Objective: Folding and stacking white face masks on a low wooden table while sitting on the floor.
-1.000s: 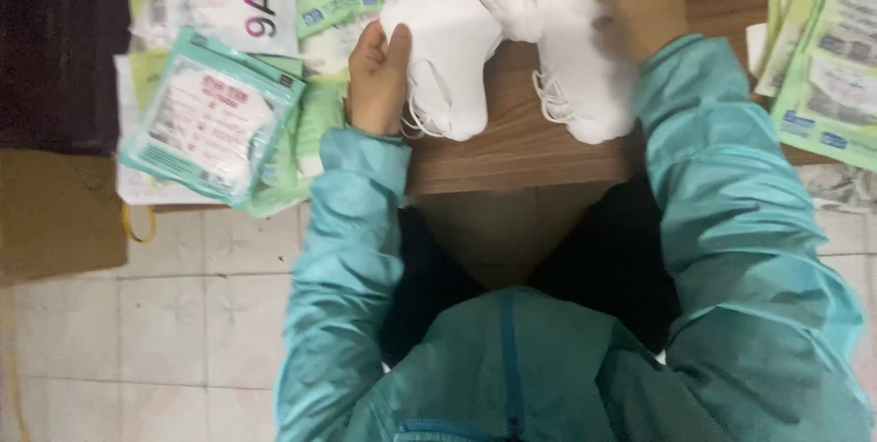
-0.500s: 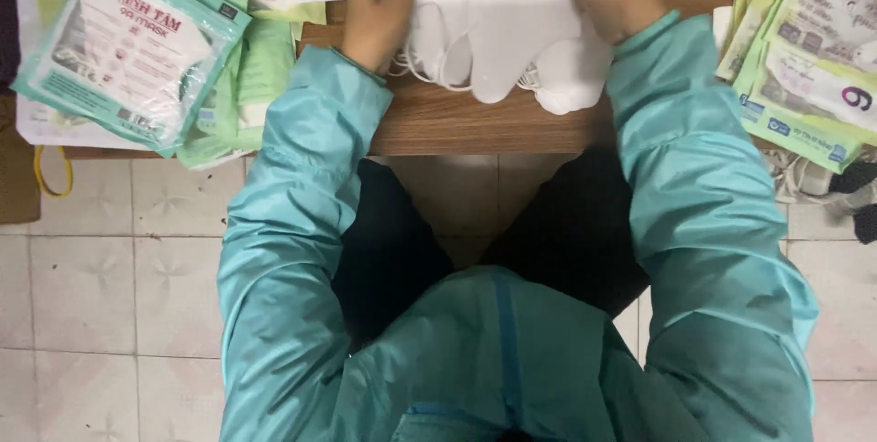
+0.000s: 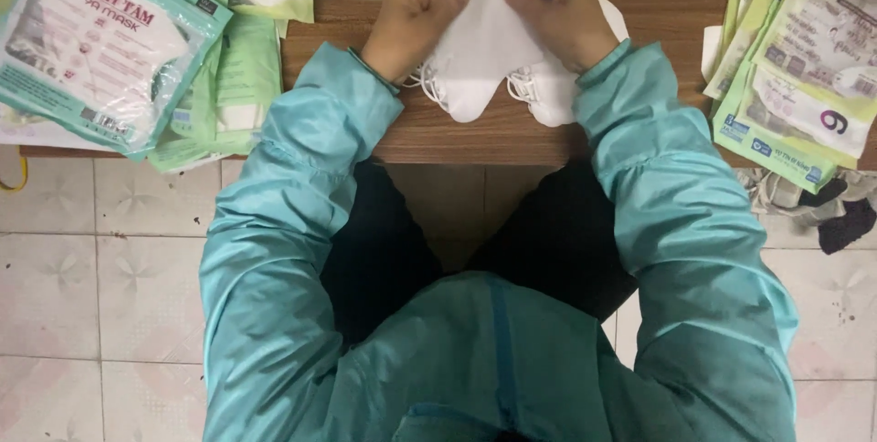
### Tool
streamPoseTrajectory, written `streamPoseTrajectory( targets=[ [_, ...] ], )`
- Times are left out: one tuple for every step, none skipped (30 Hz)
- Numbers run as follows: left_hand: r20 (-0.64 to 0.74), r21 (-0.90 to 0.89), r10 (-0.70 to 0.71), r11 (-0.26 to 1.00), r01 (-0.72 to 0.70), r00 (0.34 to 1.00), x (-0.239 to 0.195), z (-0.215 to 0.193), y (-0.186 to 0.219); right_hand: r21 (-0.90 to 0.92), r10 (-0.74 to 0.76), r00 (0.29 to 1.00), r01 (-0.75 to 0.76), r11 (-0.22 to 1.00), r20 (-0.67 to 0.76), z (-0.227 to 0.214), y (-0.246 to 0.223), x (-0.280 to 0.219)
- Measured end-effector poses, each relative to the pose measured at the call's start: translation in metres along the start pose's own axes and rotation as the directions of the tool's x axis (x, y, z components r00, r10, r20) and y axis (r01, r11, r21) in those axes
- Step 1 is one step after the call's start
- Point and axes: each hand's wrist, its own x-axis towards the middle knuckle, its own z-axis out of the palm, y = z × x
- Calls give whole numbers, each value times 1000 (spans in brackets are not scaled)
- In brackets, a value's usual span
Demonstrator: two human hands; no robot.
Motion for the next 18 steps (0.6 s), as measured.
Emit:
streamPoseTrajectory(
  targets=[
    [-3, -3, -4, 1000, 4, 1000, 0, -1, 0, -1, 5, 1000, -5, 1000, 3, 0, -1, 0],
    [-18, 21, -19, 1000, 20, 1000, 0, -1, 0, -69, -45, 999, 45, 997, 7, 0, -2, -1],
    [-35, 47, -30, 998, 32, 999, 1, -2, 1, -139, -99, 995, 101, 985, 16, 0, -3, 0],
    [-38, 46, -29, 998, 31, 999, 0, -5, -2, -140, -100, 995, 101, 985, 19, -5, 2, 2],
    [-54, 69, 12, 998, -8, 998, 1, -7, -6, -210, -201, 979, 198, 958, 4, -10, 6, 3],
    [-70, 92, 53, 995, -46, 996, 1, -9, -9, -280, -302, 953, 289, 915, -3, -15, 10, 3],
    [-67, 88, 52, 995, -46, 996, 0, -11, -11, -283, -299, 954, 285, 916, -5, -20, 13, 3],
    [-142, 103, 46, 994, -31, 989, 0, -11, -13, -472, -435, 899, 362, 804, -51, -26, 15, 2],
    [-214, 116, 43, 993, -18, 976, 0, -12, -15, -644, -568, 821, 403, 650, -59, -31, 17, 1],
    [-210, 111, 43, 994, -20, 977, -1, -15, -15, -649, -566, 822, 398, 649, -61, -39, 20, -4],
    [-221, 137, 74, 990, -44, 972, -1, -17, -16, -698, -474, 880, 323, 638, -25, -47, 24, -8],
    [-232, 164, 105, 984, -67, 967, -2, -20, -17, -747, -373, 928, 251, 616, 4, -54, 27, -12],
    [-231, 160, 104, 985, -68, 967, -3, -20, -16, -749, -372, 928, 249, 615, 3, -53, 28, -11],
    [-235, 117, 80, 992, -54, 969, -5, -20, -15, -880, -132, 990, 22, 475, -46, -51, 30, -10],
    [-239, 73, 54, 997, -38, 970, -6, -20, -14, -951, 100, 985, -165, 262, -144, -49, 31, -9],
    [-239, 70, 54, 997, -38, 969, -8, -18, -14, -951, 102, 984, -166, 259, -144, -47, 28, -12],
    [-238, 80, 45, 996, -27, 970, -8, -17, -13, -931, 126, 982, -172, 323, -138, -46, 24, -12],
    [-237, 89, 36, 996, -15, 971, -8, -17, -12, -906, 149, 980, -178, 385, -129, -45, 20, -12]
  ],
)
